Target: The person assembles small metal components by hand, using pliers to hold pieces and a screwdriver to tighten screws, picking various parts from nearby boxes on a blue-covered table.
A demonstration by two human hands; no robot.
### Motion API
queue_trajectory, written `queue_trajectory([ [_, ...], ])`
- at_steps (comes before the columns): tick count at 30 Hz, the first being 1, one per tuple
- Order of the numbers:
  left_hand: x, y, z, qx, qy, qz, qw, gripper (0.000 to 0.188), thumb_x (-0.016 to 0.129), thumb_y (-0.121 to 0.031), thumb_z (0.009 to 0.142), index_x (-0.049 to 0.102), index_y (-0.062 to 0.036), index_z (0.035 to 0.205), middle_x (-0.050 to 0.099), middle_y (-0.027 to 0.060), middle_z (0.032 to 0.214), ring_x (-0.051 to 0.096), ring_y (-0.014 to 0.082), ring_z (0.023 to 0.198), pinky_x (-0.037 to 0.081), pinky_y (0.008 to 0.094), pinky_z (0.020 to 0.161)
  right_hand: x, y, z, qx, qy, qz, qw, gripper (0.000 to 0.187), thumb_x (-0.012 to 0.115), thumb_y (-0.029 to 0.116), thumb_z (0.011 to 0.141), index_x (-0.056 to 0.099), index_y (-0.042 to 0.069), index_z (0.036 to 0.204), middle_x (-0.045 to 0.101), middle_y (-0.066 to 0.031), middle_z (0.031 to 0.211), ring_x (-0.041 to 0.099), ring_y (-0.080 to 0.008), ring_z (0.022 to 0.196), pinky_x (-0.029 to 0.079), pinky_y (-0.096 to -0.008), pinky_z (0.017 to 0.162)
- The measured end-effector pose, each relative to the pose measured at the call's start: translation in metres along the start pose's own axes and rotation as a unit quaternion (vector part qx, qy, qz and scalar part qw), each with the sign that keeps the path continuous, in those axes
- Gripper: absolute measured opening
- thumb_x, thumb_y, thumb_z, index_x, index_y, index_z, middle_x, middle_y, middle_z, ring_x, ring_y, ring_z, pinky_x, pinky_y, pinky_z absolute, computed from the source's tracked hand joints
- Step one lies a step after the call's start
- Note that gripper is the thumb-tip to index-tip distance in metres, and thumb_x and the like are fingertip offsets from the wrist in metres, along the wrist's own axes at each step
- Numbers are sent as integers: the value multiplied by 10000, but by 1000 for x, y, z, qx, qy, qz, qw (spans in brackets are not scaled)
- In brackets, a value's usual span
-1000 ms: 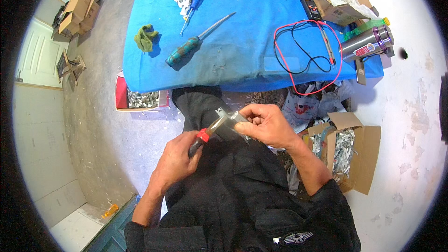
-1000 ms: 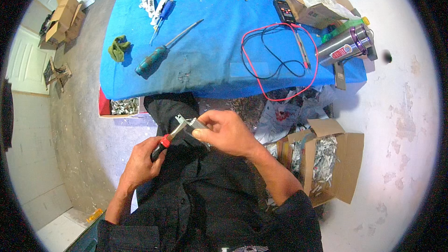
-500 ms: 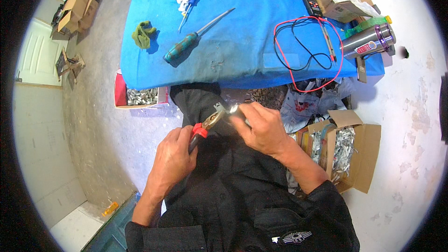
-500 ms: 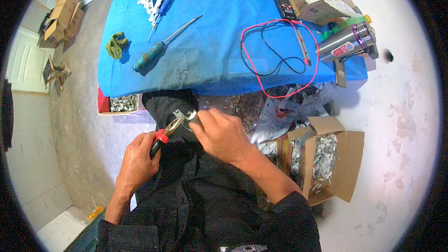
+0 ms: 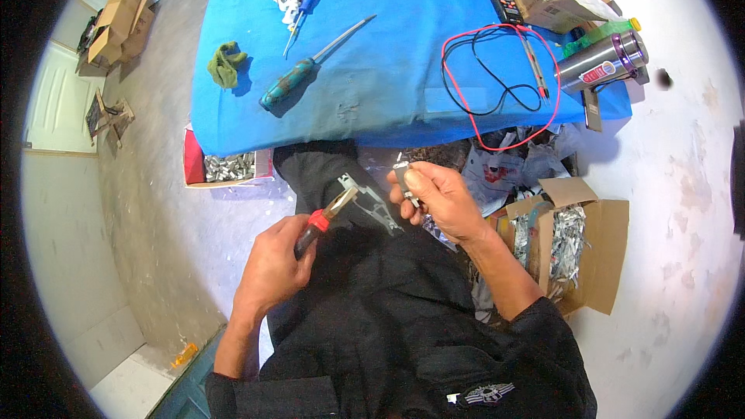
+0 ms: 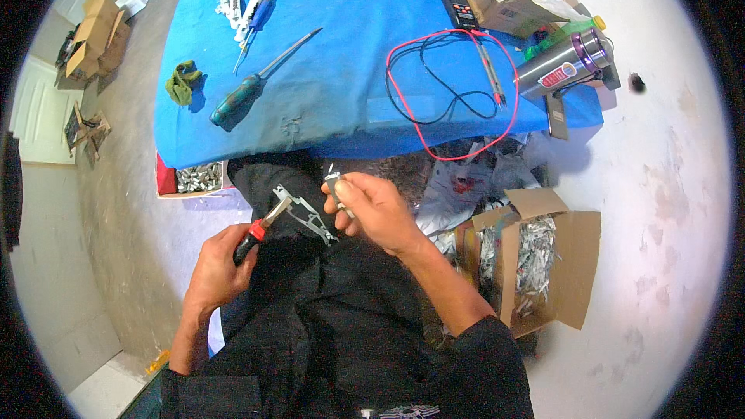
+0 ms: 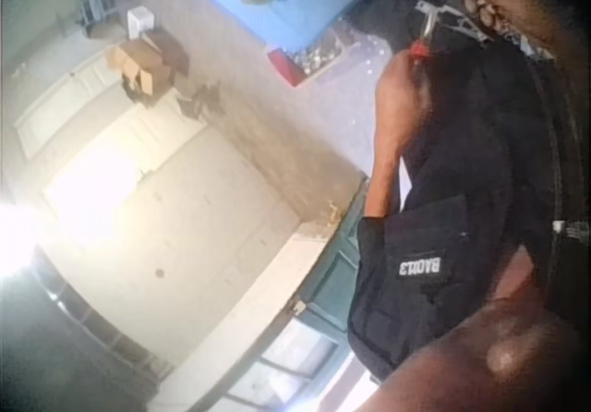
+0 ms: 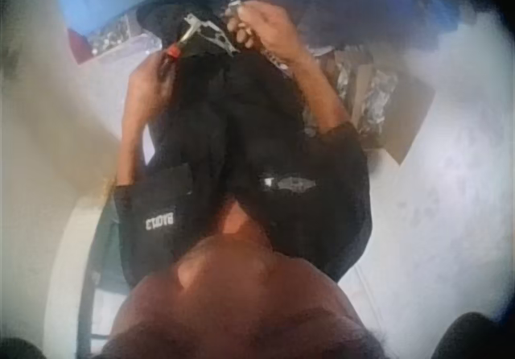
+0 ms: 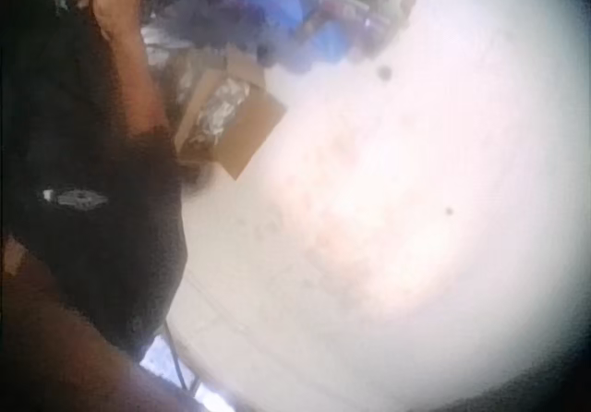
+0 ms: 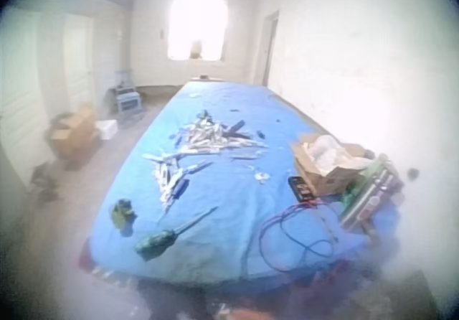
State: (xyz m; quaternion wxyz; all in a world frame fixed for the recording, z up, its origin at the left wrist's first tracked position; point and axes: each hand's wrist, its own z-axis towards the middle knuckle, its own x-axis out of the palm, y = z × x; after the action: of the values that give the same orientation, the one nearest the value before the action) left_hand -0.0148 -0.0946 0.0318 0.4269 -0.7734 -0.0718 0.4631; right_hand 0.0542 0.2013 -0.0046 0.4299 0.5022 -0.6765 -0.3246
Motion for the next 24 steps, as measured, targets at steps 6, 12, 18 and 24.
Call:
queue_trajectory([
  [6,5,-4,1,-34,11,-31,999,275,720,-106,944,693,4,1194,726,263,1037,708,488,964,566,496,854,8,-13,-1,-20,17,-45,999,266,712,230,1041,685,10,1188,690,-8,992,609,-62,856,516,-269,733],
  [12,17,-6,8,-27,25,-30,999,342,707,-110,960,663,-10,1284,713,277,1141,696,484,1049,556,499,909,9,-31,-3,-91,-71,-158,981,166,761,167,964,681,29,1010,653,17,867,553,-61,799,477,-296,697],
  [18,31,5,7,-35,53,-43,997,420,702,-101,962,651,-15,1370,725,266,1196,701,459,1117,537,479,987,-55,-46,-19,-64,-174,-175,967,184,728,190,967,664,24,918,653,6,759,568,-98,717,460,-316,669],
  [24,30,10,12,-61,66,-53,995,382,663,-132,988,663,39,1329,715,252,1076,694,382,992,529,422,932,-208,-111,-137,-12,-496,-26,868,246,735,232,1005,661,47,1148,674,-5,955,634,-112,815,469,-284,621],
])
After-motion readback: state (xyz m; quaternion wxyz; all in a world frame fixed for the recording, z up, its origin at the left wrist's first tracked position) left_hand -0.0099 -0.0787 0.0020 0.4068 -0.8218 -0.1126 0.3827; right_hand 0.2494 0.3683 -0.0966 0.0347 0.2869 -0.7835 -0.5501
